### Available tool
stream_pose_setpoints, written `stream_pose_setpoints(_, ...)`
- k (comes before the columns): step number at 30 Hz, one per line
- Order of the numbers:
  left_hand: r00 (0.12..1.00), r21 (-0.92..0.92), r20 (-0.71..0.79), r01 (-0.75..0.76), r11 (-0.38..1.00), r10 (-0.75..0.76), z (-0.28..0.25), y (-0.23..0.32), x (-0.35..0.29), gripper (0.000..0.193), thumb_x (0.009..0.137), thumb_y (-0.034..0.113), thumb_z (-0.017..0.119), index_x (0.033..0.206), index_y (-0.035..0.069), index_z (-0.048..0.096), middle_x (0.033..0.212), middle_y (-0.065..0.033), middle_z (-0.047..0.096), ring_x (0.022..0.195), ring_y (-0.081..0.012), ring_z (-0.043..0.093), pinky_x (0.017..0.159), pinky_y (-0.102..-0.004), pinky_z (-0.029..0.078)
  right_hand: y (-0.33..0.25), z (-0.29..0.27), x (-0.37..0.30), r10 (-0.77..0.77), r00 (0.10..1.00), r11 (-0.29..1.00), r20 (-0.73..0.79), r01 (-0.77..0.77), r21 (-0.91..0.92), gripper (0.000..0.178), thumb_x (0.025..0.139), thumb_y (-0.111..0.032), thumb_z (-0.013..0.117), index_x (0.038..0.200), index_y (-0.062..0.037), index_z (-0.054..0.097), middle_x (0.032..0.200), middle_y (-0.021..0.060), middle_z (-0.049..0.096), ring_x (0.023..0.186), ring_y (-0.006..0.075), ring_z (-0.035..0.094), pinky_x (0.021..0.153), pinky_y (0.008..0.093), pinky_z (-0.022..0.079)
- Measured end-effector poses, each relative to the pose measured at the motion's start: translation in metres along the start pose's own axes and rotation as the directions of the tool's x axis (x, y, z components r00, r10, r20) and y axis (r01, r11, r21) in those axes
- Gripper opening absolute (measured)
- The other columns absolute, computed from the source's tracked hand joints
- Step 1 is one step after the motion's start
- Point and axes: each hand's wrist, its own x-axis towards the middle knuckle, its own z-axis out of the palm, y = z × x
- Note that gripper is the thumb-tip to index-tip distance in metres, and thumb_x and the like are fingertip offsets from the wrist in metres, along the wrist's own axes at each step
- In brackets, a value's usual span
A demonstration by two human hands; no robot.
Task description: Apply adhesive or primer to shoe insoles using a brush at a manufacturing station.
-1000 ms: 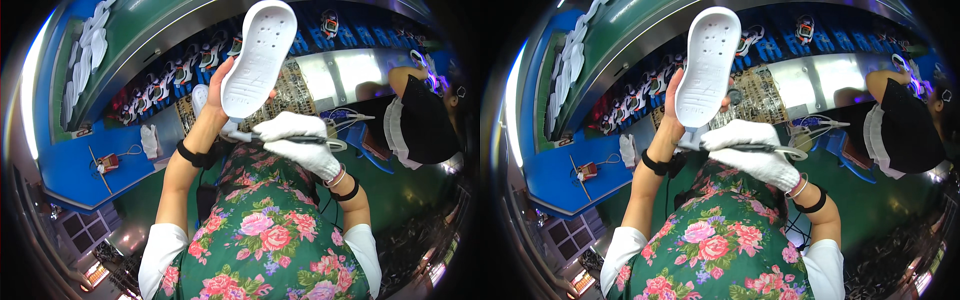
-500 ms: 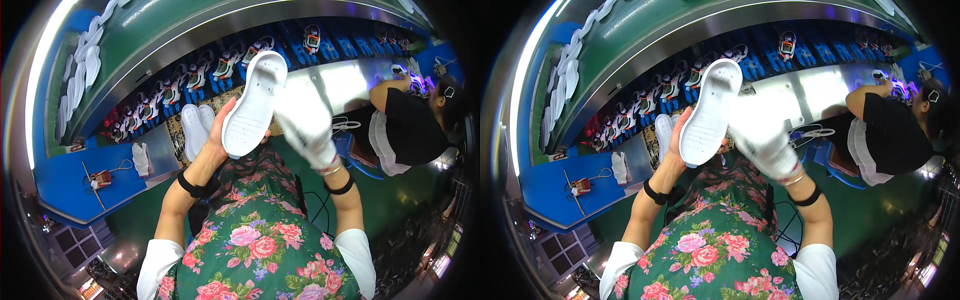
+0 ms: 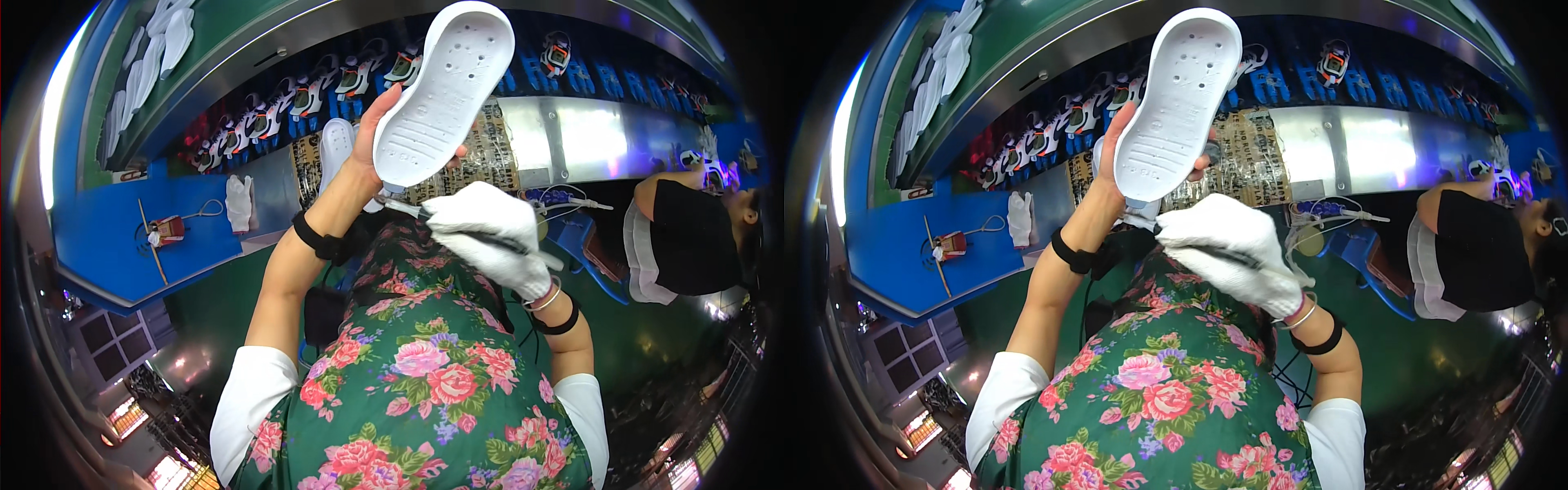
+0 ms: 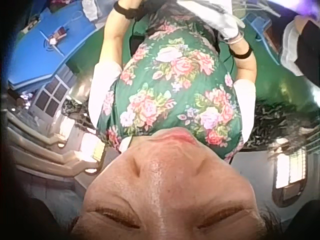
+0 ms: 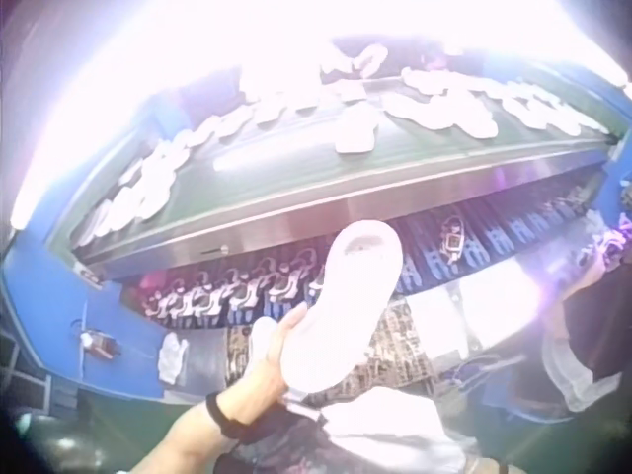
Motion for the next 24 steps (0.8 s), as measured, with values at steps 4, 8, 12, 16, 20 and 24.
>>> stream_pose_setpoints(4, 0.994, 0.025, -0.078, -0.073, 0.997, 0.074, 0.013, 0.002, 0.0, 0.078, 0.093, 0.057, 0.053, 0.151, 0.006, 0.042, 0.143, -0.0312, 0.049, 0.111, -0.0519, 0.063, 0.094, -0.0583, 0.055, 0.007, -0.004, 0.01, -0.069, 0.99, 0.99, -0.123, 0.052, -0.134, 0.02, 0.078, -0.001, 0.08, 0.098, -0.0034, 0.076, 0.098, 0.0103, 0.076, 0.088, 0.0221, 0.072, 0.079, 0.0326, 0.057)
stream_pose_setpoints(8, 0.995, -0.002, -0.033, -0.09, 0.996, 0.09, 0.003, 0.009, -0.003, 0.078, 0.093, 0.057, 0.053, 0.151, 0.005, 0.043, 0.142, -0.031, 0.05, 0.11, -0.0517, 0.064, 0.093, -0.0565, 0.056, 0.003, 0.003, 0.012, -0.079, 0.995, 0.992, 0.056, 0.084, -0.091, 0.02, 0.078, -0.003, 0.08, 0.098, -0.006, 0.077, 0.098, 0.0093, 0.076, 0.088, 0.0231, 0.072, 0.079, 0.0332, 0.057)
stream_pose_setpoints(12, 0.986, 0.038, -0.066, -0.149, 0.988, 0.152, 0.003, 0.01, -0.006, 0.076, 0.096, 0.057, 0.05, 0.151, 0.006, 0.041, 0.142, -0.0296, 0.051, 0.111, -0.0515, 0.064, 0.093, -0.0586, 0.056, 0.014, 0.003, 0.019, 0.043, 0.995, 0.999, -0.09, -0.045, -0.019, 0.021, 0.08, -0.001, 0.079, 0.1, -0.0042, 0.077, 0.1, 0.0106, 0.076, 0.09, 0.0197, 0.072, 0.081, 0.0315, 0.056)
stream_pose_setpoints(16, 0.957, 0.116, -0.093, -0.263, 0.958, 0.274, 0.007, 0.023, -0.027, 0.084, 0.097, 0.068, 0.043, 0.154, 0.007, 0.036, 0.144, -0.0285, 0.05, 0.114, -0.0507, 0.062, 0.092, -0.0602, 0.056, 0.006, -0.001, 0.024, 0.259, 0.954, 0.917, 0.153, -0.293, 0.27, 0.021, 0.079, -0.001, 0.079, 0.1, 0.002, 0.076, 0.102, 0.0108, 0.075, 0.09, 0.0161, 0.07, 0.082, 0.0298, 0.055)
stream_pose_setpoints(20, 0.893, 0.324, -0.062, -0.405, 0.855, 0.446, 0.049, 0.06, -0.051, 0.106, 0.085, 0.078, 0.055, 0.158, 0.007, 0.025, 0.147, -0.0371, 0.038, 0.113, -0.0496, 0.061, 0.088, -0.0577, 0.056, 0.014, -0.01, 0.013, 0.48, 0.875, 0.716, -0.059, -0.353, 0.602, 0.019, 0.08, 0.005, 0.071, 0.099, 0.0053, 0.074, 0.107, 0.0166, 0.074, 0.094, 0.0194, 0.07, 0.084, 0.0307, 0.056)
stream_pose_setpoints(24, 0.843, 0.344, 0.185, -0.537, 0.77, 0.505, 0.083, 0.139, -0.064, 0.11, 0.086, 0.082, 0.047, 0.158, 0.002, 0.022, 0.149, -0.0361, 0.034, 0.121, -0.046, 0.055, 0.101, -0.0518, 0.051, 0.027, -0.003, 0.016, 0.521, 0.842, 0.708, -0.138, -0.336, 0.621, 0.018, 0.082, 0.007, 0.07, 0.1, 0.0054, 0.074, 0.107, 0.0167, 0.074, 0.095, 0.0201, 0.07, 0.084, 0.0286, 0.055)
